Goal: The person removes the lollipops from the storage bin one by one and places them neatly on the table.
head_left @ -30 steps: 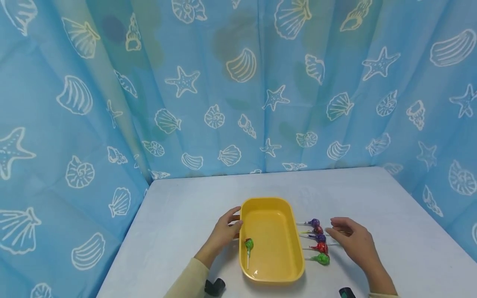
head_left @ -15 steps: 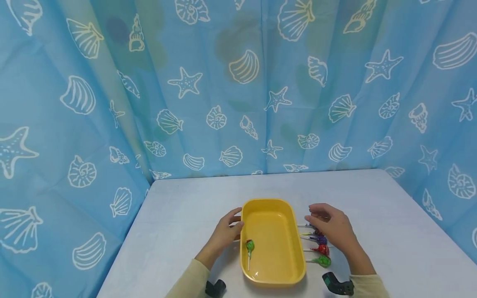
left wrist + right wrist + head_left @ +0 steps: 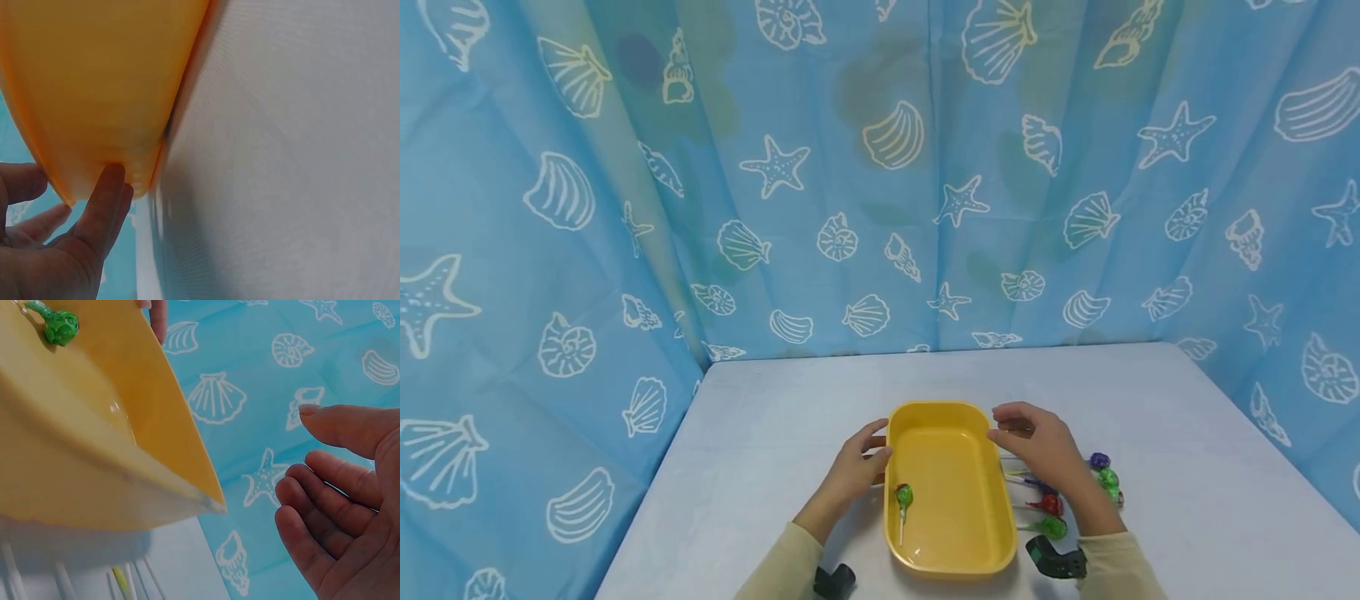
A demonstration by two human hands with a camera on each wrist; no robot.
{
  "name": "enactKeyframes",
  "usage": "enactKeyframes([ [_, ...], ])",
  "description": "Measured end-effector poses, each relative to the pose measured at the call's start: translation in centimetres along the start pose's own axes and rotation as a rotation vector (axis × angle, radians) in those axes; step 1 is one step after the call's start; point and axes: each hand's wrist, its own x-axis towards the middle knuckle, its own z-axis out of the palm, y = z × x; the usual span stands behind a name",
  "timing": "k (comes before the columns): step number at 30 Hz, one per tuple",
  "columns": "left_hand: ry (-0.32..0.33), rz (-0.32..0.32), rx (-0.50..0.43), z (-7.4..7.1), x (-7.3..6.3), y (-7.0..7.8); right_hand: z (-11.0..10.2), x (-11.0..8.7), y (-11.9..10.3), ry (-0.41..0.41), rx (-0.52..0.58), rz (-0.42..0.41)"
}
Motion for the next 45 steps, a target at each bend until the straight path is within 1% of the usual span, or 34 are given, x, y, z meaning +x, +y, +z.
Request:
enactKeyframes([
  [4,0.005,-0.009,0.014,0.0,0.0,-0.1,0.5,0.3,-0.3,-0.024,0.012,-0.02],
  [10,0.001,-0.002,0.011,0.0,0.0,0.0,1.3,0.8,-1.1,-0.059,0.021,-0.078],
  [17,-0.007,0.006,0.013,-0.1,0.0,-0.1,2.4,1.7,-1.9,-0.076,-0.016,-0.095],
  [24,-0.018,0.025,-0.014,-0.1,0.0,0.0,3.1,2.4,-2.2,-0.104,0.001,-0.107],
  [30,-0.019,0.036,-0.04,-0.1,-0.2,0.1,3.9,3.0,-2.4,-0.157,0.009,-0.108],
  [36,-0.012,0.018,-0.01,0.0,-0.3,0.0,5.4,3.5,-2.3,-0.227,0.028,-0.129],
  [41,-0.001,0.001,-0.005,0.0,-0.3,0.0,6.7,3.9,-2.3,-0.303,0.046,-0.201],
  [43,-0.005,0.006,-0.011,-0.1,-0.2,0.0,7.1,4.0,-2.4,-0.325,0.038,-0.237],
  [45,-0.003,0.0,-0.007,-0.1,-0.2,0.1,7.5,4.1,-2.5,-0.345,0.029,-0.256],
])
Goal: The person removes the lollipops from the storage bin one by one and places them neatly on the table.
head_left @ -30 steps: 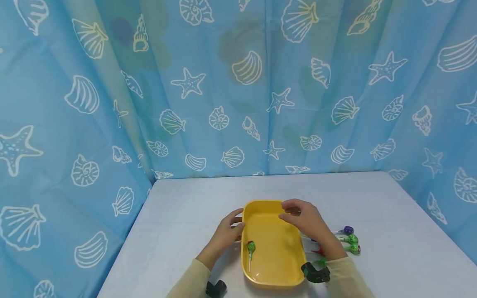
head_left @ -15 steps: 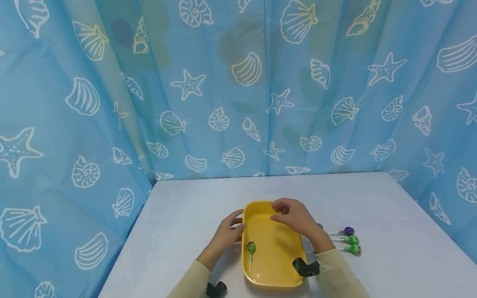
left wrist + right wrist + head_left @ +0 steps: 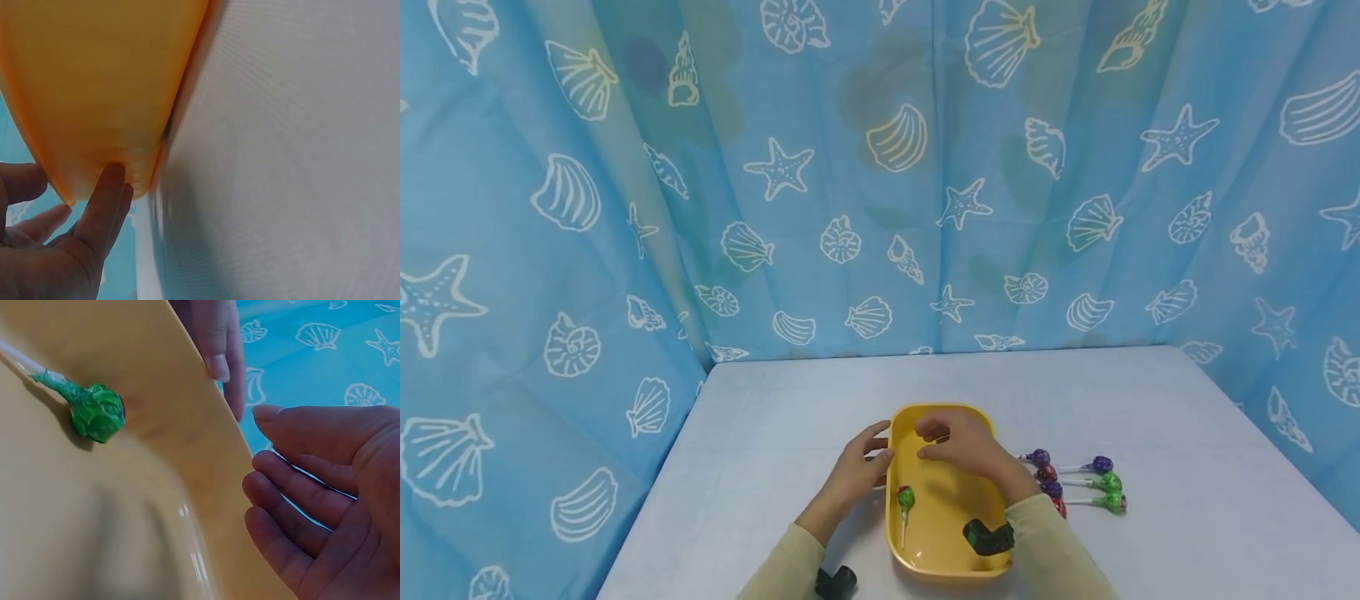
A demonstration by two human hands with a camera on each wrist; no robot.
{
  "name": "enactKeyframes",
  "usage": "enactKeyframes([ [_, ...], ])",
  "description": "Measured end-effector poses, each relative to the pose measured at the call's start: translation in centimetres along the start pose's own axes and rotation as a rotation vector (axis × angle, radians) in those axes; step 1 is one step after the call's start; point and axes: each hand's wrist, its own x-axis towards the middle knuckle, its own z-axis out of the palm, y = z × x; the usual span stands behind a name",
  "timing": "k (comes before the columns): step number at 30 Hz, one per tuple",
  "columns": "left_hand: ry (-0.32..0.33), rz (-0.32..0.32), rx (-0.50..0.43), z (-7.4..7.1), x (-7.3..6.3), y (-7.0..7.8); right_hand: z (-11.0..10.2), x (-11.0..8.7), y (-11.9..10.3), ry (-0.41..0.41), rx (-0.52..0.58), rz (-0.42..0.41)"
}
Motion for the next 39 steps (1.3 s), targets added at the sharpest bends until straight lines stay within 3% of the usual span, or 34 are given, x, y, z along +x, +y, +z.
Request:
enactKeyframes([
  [12,0.009,-0.014,0.025,-0.3,0.1,0.0,1.1,1.3,-0.3,-0.152,-0.013,0.079],
  [25,0.013,-0.013,0.018,0.1,0.0,0.1,1.7,2.4,0.3,-0.442,-0.025,0.141],
  [32,0.016,-0.015,0.016,0.2,-0.1,0.2,2.1,2.4,0.3,-0.491,-0.038,0.154],
  [39,0.009,0.01,0.001,0.0,0.1,0.1,2.6,2.5,0.1,-0.489,-0.071,0.161],
])
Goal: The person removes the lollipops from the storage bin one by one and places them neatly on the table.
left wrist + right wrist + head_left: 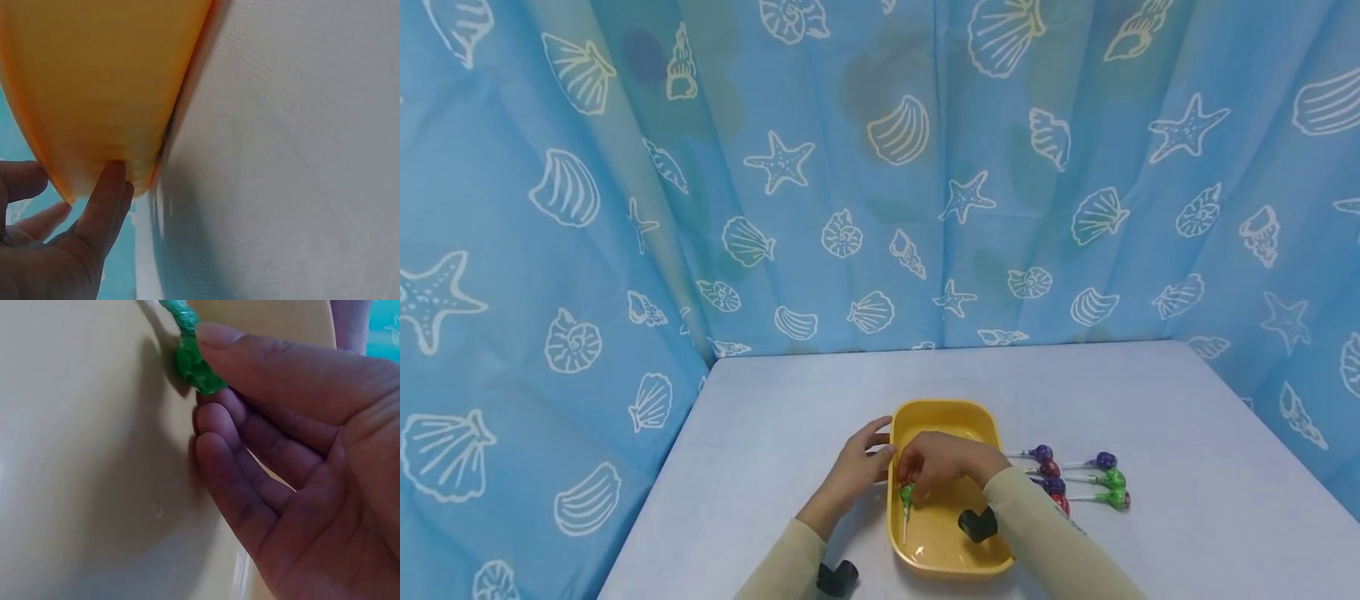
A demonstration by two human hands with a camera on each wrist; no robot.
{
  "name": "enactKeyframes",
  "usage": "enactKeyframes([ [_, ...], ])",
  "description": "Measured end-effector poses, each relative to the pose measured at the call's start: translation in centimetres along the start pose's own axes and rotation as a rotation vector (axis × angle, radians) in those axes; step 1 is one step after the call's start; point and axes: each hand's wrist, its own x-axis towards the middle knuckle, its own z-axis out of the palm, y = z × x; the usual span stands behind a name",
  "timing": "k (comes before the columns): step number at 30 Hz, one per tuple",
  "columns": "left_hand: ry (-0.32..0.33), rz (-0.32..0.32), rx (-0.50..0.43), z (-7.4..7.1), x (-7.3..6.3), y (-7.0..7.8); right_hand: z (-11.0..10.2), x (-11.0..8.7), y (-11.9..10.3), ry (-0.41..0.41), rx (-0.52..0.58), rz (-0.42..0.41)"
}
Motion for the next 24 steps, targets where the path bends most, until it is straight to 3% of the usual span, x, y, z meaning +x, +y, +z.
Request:
enactKeyframes([
  [10,-0.007,0.008,-0.005,0.0,-0.1,-0.1,0.4,0.0,-0.3,0.014,-0.044,-0.011],
  [24,0.006,0.006,0.01,0.0,-0.2,0.1,-0.1,-1.1,-0.3,0.055,-0.053,0.04],
])
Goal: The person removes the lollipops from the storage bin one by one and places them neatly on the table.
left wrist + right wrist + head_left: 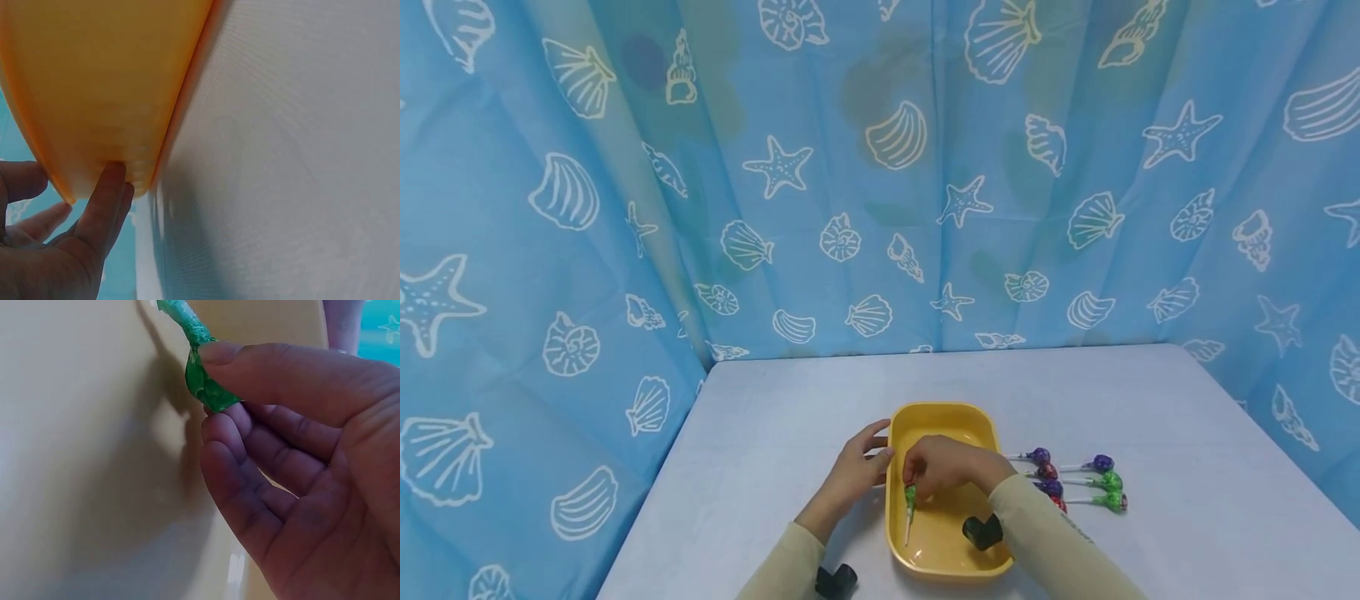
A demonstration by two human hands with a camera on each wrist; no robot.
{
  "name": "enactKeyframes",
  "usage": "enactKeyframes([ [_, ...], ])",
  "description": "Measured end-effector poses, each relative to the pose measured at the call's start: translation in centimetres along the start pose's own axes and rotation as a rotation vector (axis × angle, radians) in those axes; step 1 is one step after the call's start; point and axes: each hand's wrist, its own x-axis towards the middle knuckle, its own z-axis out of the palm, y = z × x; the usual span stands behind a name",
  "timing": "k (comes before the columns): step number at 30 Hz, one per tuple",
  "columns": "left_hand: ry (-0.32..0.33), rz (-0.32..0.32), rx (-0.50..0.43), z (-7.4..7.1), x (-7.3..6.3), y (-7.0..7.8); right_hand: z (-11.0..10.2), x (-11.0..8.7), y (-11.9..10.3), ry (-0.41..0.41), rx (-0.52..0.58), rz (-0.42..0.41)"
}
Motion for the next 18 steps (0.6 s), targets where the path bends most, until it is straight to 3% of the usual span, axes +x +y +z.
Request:
enactKeyframes([
  [12,0.001,-0.006,-0.01,0.0,0.1,-0.1,-1.8,-1.5,0.9,0.101,0.001,-0.118],
  [18,0.001,-0.01,0.001,0.1,0.1,0.0,-2.5,-2.7,1.0,0.16,0.027,-0.113],
])
